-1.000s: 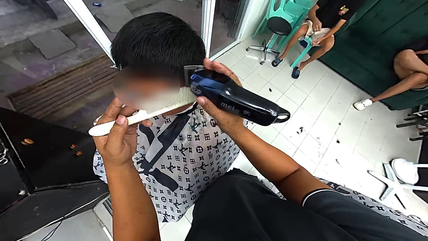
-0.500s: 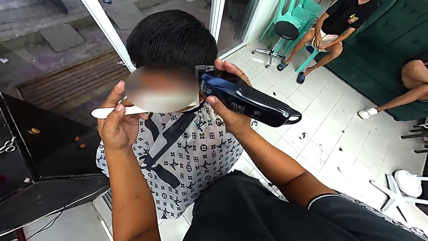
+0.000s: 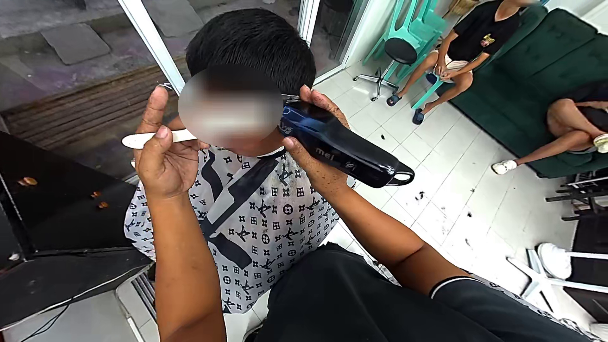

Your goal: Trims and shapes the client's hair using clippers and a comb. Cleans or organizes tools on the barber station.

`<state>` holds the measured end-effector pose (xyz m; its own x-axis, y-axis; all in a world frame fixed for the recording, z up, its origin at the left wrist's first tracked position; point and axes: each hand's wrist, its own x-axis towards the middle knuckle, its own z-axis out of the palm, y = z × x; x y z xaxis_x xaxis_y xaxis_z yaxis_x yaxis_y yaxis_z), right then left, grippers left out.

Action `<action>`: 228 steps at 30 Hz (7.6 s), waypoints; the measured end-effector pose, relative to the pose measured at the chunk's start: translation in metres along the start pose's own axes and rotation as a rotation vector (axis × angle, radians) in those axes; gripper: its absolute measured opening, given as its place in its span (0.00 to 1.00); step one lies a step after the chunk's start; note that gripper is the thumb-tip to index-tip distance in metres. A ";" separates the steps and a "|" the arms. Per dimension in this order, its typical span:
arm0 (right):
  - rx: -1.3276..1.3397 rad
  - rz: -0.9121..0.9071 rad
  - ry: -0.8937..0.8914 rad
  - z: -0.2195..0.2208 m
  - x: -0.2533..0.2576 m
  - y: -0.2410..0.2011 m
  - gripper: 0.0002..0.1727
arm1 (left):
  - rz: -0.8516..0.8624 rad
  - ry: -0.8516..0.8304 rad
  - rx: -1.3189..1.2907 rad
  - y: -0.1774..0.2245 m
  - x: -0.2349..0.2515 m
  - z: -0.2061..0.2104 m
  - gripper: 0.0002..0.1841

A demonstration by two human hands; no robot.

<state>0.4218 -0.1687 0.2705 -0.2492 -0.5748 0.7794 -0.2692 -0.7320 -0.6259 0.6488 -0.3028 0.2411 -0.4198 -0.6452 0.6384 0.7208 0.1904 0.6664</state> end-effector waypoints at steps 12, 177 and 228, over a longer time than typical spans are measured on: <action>0.031 -0.015 0.007 -0.012 -0.002 -0.003 0.39 | -0.073 0.024 0.150 0.010 -0.024 -0.008 0.21; 0.502 0.172 0.006 -0.079 0.044 0.039 0.38 | -0.141 0.206 0.684 0.016 -0.001 0.146 0.24; 0.469 0.148 0.018 -0.084 0.048 0.037 0.36 | -0.148 0.163 0.725 0.027 -0.003 0.146 0.24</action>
<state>0.3218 -0.1926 0.2830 -0.2703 -0.6816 0.6799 0.2171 -0.7312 -0.6467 0.5889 -0.1878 0.3129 -0.3565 -0.7924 0.4950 0.0963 0.4958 0.8631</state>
